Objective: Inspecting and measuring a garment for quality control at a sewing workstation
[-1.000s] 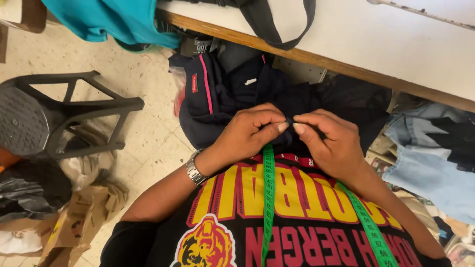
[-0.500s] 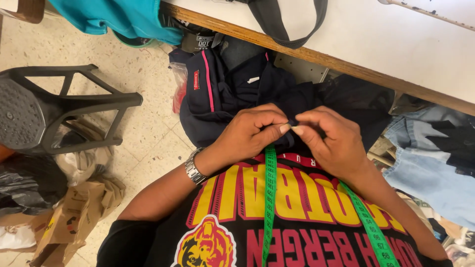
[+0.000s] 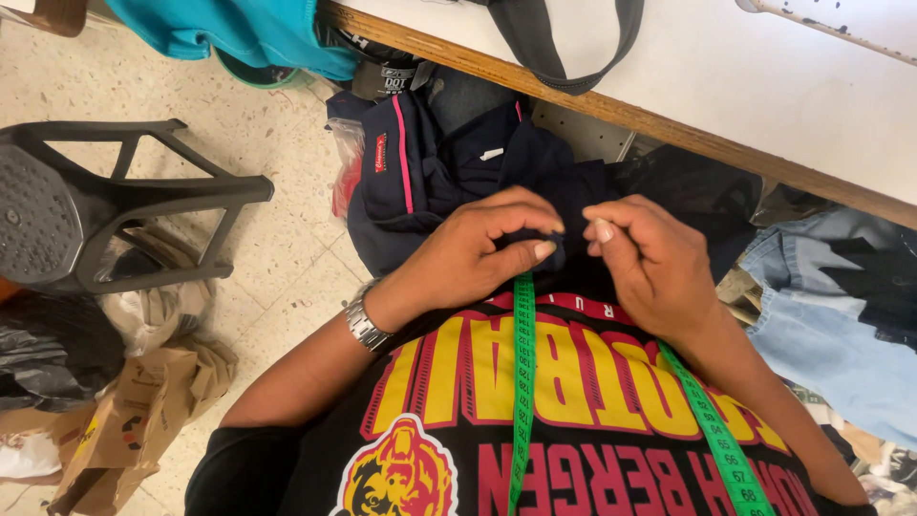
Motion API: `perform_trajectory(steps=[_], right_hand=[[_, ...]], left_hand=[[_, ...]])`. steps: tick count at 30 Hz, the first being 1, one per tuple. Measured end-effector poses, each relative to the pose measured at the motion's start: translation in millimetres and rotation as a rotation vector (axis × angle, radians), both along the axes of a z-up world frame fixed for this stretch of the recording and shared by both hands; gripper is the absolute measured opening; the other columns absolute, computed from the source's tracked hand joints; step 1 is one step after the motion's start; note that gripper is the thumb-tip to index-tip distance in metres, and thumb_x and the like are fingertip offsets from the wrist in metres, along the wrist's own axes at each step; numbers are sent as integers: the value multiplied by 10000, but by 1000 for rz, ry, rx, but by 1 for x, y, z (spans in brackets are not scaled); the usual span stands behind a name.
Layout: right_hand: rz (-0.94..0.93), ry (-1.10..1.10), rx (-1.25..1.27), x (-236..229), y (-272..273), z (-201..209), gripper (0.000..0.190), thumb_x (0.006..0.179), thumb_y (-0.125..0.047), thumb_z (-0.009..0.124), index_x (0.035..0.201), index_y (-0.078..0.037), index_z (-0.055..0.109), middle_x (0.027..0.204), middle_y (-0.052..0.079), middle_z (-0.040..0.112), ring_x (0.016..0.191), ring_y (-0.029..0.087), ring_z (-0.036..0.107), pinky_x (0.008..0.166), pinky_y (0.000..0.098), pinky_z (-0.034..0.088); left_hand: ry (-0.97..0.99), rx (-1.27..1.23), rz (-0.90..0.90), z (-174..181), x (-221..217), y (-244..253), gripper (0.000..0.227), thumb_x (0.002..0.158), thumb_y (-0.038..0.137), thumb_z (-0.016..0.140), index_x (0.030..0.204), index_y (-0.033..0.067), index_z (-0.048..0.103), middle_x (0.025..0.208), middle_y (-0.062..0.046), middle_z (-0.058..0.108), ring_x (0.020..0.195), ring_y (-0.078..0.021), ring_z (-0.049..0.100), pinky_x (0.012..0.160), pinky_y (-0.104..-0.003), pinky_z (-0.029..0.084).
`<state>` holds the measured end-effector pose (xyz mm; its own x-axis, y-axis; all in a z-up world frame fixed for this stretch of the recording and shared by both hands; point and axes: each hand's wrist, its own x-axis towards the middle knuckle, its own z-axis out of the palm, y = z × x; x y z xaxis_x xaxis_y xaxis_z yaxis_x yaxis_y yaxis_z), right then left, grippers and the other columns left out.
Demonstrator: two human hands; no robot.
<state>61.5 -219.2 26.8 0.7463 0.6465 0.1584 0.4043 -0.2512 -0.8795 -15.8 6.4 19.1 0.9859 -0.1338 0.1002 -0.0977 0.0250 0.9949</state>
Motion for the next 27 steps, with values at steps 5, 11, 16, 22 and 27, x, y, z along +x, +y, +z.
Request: perform_trajectory(steps=[5,11,16,22,27], right_hand=[[41,-26,-83,10,-3,2,139,1055,-4,598,1079,28,731,812,162,699,813,381,727,693,444,563],[203,-1,33,27,15,2,189,1064,-8,561,1159,38,718,1039,213,741,1026,398,723,862,494,556],[420,138,172,31,55,20,268,1084,-67,490,1212,99,658,1289,283,676,1249,395,612,1023,556,483],[613,144,-279,59,56,29,391,847,-461,742,1030,-117,768,685,-19,692,668,107,608,629,291,502],[416,-2,-828,35,33,97,340,757,-452,875,785,-127,775,594,-4,613,598,135,515,613,295,433]], left_hand=[[147,367,-96,36,-2,29,618,941,90,695,1489,-12,428,1395,-331,500,1198,-599,555,970,-701,463],[303,624,-175,13,-2,36,177,964,239,658,1032,79,690,898,-176,720,934,-464,693,802,-538,538],[159,349,-270,48,0,47,128,1002,189,632,985,67,666,718,-88,646,727,-267,601,693,-389,523],[0,388,-240,125,-15,73,63,984,160,721,996,126,670,813,80,686,748,-42,553,698,-230,483],[-179,901,-14,138,-42,82,183,879,203,840,908,160,664,644,48,621,557,-137,553,558,-346,391]])
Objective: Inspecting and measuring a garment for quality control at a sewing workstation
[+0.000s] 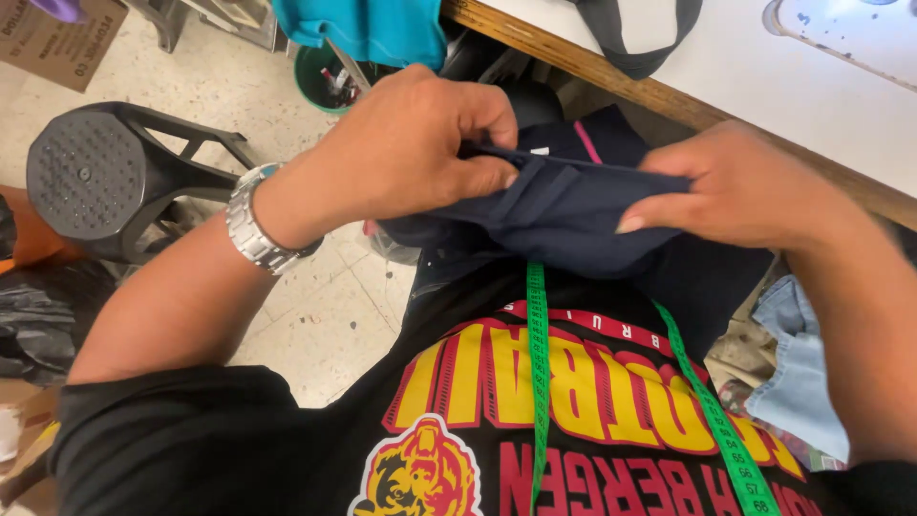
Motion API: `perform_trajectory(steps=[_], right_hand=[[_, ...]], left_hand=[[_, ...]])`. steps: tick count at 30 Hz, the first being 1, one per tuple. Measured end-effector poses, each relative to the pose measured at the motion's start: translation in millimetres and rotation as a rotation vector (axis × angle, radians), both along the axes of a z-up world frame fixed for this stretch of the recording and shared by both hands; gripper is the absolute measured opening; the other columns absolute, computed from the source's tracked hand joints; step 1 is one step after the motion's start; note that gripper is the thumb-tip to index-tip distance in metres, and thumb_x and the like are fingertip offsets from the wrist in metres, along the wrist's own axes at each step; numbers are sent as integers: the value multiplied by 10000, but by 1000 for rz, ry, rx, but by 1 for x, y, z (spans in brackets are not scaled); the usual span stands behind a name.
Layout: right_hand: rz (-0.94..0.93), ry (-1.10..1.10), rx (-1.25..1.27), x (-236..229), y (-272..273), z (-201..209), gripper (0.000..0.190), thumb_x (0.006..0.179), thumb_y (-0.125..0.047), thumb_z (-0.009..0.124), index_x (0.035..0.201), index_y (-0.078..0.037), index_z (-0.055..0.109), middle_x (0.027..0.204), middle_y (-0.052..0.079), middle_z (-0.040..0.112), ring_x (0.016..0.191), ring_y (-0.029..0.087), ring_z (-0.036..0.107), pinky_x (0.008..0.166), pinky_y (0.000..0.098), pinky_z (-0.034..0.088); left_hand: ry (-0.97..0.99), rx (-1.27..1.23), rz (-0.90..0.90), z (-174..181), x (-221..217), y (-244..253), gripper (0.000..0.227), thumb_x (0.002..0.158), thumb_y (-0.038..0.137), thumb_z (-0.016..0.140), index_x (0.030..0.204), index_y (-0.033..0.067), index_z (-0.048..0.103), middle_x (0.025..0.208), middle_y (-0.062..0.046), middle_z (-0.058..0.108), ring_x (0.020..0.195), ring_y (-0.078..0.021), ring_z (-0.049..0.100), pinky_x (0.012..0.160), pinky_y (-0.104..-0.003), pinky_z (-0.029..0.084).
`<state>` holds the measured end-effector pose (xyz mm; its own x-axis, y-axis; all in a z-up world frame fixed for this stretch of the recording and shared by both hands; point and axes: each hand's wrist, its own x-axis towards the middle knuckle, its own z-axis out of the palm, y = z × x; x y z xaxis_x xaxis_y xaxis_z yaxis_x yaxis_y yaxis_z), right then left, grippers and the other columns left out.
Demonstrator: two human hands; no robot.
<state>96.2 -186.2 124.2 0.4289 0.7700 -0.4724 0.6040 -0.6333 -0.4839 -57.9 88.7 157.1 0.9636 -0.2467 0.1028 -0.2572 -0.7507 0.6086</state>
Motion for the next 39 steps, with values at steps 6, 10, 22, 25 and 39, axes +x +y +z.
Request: perform_trajectory(steps=[6,10,22,25,39], right_hand=[[-129,-336,412,-36,-58,59,283,912,-349,805,922,-73,743,468,9,458,507,83,303,478,269,227],[-183,-562,423,-41,-82,76,282,1069,-325,693,1178,-66,664,762,86,612,684,207,587,608,330,412],[-359,-540,582,-35,-66,45,147,1086,-172,857,1156,-58,795,865,45,692,791,118,597,687,255,433],[-366,-455,634,-27,-63,31,148,1079,-119,864,1115,-9,772,938,81,708,857,130,616,739,247,475],[-58,-535,560,-58,-35,21,170,1027,-134,799,1104,8,745,1069,132,733,971,244,682,789,334,482]], left_hand=[[-81,428,182,-1,-40,-26,670,749,789,867,977,187,679,501,-57,582,569,-392,633,476,-520,436],[-221,433,253,16,-47,-29,464,778,631,874,916,236,674,552,-33,634,558,-354,644,446,-518,441],[-559,46,188,-44,-20,-38,338,1028,435,617,895,136,537,743,8,554,568,-225,546,464,-394,373],[-664,36,170,-55,-25,-43,80,1043,192,589,1035,113,579,1009,-58,618,680,-255,642,533,-383,457],[97,-941,70,-61,-44,-57,272,977,103,699,1227,113,591,1047,4,767,968,-62,709,900,-198,556]])
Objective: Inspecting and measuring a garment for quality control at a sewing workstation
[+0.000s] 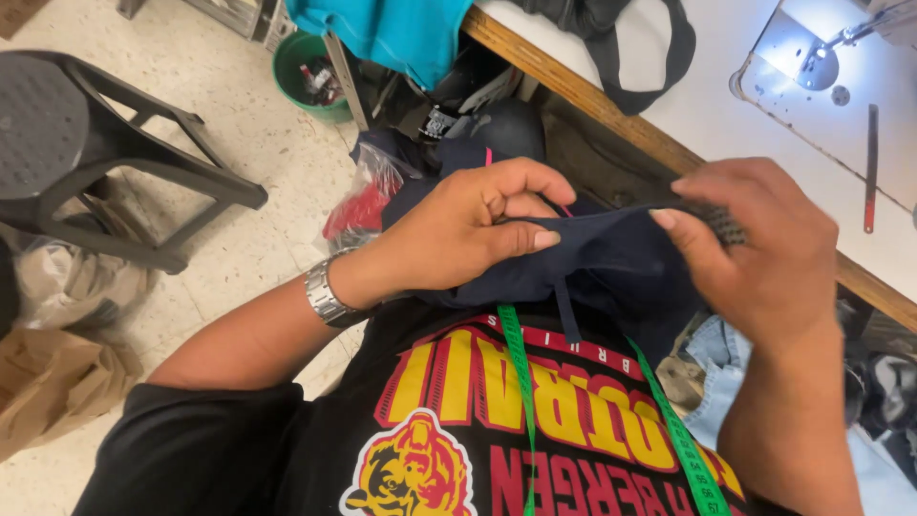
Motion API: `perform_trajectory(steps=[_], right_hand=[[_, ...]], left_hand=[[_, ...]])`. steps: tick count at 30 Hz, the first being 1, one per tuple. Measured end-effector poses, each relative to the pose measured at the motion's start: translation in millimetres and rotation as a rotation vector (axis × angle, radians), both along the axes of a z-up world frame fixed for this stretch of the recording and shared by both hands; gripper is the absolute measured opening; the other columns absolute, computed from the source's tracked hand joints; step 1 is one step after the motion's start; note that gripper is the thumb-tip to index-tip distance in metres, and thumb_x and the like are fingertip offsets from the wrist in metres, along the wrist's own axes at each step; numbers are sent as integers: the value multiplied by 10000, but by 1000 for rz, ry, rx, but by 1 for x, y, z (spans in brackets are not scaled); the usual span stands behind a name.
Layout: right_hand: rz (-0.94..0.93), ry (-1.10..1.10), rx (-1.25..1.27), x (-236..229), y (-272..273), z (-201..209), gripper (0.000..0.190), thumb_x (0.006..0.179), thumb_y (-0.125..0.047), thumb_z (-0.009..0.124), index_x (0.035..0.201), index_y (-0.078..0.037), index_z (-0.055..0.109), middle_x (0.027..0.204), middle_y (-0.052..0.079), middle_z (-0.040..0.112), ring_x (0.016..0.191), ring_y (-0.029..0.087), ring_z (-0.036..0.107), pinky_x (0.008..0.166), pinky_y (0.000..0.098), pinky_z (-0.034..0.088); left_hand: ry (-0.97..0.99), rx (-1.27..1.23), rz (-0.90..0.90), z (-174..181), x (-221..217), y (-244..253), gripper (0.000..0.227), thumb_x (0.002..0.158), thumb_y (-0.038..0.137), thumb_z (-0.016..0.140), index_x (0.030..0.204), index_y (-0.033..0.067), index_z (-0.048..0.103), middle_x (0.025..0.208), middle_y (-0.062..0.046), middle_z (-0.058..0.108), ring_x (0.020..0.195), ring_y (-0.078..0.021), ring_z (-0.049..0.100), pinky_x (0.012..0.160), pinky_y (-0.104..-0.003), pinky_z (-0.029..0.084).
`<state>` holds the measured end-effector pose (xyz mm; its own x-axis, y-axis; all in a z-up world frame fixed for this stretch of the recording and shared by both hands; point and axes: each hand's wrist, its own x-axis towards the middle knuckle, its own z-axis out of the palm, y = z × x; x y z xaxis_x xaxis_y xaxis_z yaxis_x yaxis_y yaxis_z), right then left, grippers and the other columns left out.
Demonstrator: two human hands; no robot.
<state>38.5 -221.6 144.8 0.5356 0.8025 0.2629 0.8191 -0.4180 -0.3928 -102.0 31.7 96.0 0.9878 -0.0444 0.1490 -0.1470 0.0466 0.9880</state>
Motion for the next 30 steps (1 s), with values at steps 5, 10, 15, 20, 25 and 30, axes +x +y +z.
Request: perform_trajectory(steps=[5,10,15,20,25,30], right_hand=[[400,-247,287,-35,29,3,46,974,-34,773,969,5,749,1115,217,698,1012,381,705,903,483,494],[410,-113,317,-40,40,-11,139,1029,-68,626,1002,36,714,1074,202,666,977,368,671,892,464,507],[293,77,419,-34,35,-28,269,1089,-185,490,954,17,607,970,195,610,923,351,653,867,433,547],[341,527,467,-2,28,-34,453,1104,-473,462,1109,-37,586,1180,195,649,1184,356,711,1080,452,605],[408,600,-39,26,26,-55,412,892,-385,663,1170,-83,628,1160,98,735,1173,230,720,1061,365,539],[387,439,70,19,29,-36,214,897,-196,752,1076,-80,735,1107,110,725,1031,208,719,980,305,556]], left_hand=[[-36,154,-71,11,-1,-2,461,988,137,694,1401,159,489,1022,3,798,976,-42,714,920,-221,543],[-81,282,-111,15,-3,-6,511,999,155,673,1438,203,416,1072,43,819,1103,-112,774,970,-279,543],[-100,279,-151,20,-7,-5,491,1022,183,649,1451,230,414,1166,32,818,1176,-123,766,1014,-274,521],[-168,255,-241,23,-8,2,269,1033,67,599,1286,140,547,1284,7,700,1289,-190,706,1061,-273,550],[-432,448,-248,23,-5,9,307,904,-114,569,1054,120,700,994,-18,687,773,-190,654,670,-320,486],[-474,651,-253,19,-12,6,371,805,-133,555,1026,117,717,1135,-20,673,734,-282,678,499,-383,421]])
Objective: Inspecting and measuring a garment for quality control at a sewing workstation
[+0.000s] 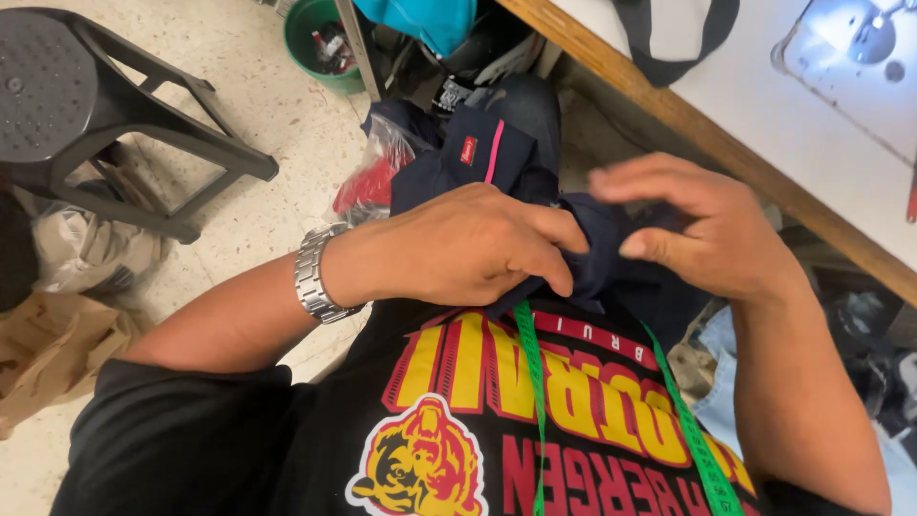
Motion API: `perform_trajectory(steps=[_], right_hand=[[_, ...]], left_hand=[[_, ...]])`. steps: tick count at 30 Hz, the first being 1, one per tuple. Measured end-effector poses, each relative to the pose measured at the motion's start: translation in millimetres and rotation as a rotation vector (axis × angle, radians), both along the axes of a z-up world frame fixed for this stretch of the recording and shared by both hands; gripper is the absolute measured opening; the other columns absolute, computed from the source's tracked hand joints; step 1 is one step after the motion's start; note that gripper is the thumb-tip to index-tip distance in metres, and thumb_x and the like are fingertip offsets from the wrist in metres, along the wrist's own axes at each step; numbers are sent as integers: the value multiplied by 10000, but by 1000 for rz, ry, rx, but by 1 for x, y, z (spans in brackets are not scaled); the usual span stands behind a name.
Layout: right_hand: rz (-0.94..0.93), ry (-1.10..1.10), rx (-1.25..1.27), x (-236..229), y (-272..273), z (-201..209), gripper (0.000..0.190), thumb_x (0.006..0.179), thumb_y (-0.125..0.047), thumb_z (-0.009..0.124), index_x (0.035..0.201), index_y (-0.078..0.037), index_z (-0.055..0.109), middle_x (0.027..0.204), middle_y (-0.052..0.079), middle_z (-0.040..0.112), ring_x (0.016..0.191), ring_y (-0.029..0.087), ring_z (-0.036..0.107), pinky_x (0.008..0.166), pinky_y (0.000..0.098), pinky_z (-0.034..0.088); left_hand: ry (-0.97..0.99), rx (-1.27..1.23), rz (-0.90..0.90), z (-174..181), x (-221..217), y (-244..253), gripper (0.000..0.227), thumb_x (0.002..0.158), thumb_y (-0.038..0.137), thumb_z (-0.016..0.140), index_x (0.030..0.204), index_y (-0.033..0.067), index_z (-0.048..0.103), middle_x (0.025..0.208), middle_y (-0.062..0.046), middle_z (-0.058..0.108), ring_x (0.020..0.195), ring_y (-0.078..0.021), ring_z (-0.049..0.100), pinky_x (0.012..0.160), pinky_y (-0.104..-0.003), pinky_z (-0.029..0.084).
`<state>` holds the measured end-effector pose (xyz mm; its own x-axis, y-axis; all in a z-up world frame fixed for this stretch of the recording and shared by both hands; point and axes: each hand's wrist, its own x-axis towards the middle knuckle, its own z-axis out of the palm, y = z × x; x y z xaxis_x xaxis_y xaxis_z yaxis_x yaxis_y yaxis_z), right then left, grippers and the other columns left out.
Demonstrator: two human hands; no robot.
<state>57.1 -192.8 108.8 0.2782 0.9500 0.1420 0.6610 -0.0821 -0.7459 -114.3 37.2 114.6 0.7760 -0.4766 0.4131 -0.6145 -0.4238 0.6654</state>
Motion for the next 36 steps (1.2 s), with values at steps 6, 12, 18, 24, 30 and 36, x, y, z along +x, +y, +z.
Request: perform_trajectory(steps=[6,12,18,24,30,36], right_hand=[[109,316,-168,-9,0,-26,175,773,-134,844,902,-62,750,1000,51,813,911,90,710,830,270,600],[-326,-867,-235,-59,-18,-16,260,1022,-402,664,804,-370,802,656,-30,602,648,208,605,516,369,378],[-70,-587,345,-99,14,-24,403,993,10,649,645,-69,461,630,58,344,516,234,357,495,392,307],[90,-241,132,-92,-1,-30,151,984,-170,666,1063,-49,712,967,94,695,821,300,634,765,406,510],[-111,-241,278,-91,-7,-17,49,911,-23,743,911,25,732,981,191,742,863,308,715,853,411,590],[-226,-354,304,-79,-7,-27,110,943,-54,817,984,16,743,1103,164,683,1001,349,668,936,449,522]], left_hand=[[-171,100,38,-7,1,-7,436,740,-149,570,1051,92,758,1180,-6,665,604,-294,602,398,-395,336],[-225,468,503,-47,2,-13,253,991,150,579,1210,109,698,1270,-66,606,610,-287,679,412,-449,472],[82,-97,341,-57,-6,-31,192,1027,84,430,853,47,504,1607,-139,424,1423,-278,602,751,-373,604],[154,-325,359,-74,-5,-39,397,1100,230,489,764,41,391,1557,-212,472,930,-172,724,709,-331,521],[-86,-218,336,-94,-3,-42,291,1122,118,455,1266,-81,612,1423,-225,572,1265,-385,689,1094,-446,614],[-189,-195,303,-99,2,-47,174,1073,-45,479,1155,-61,632,1229,-217,647,1058,-387,731,915,-443,642]])
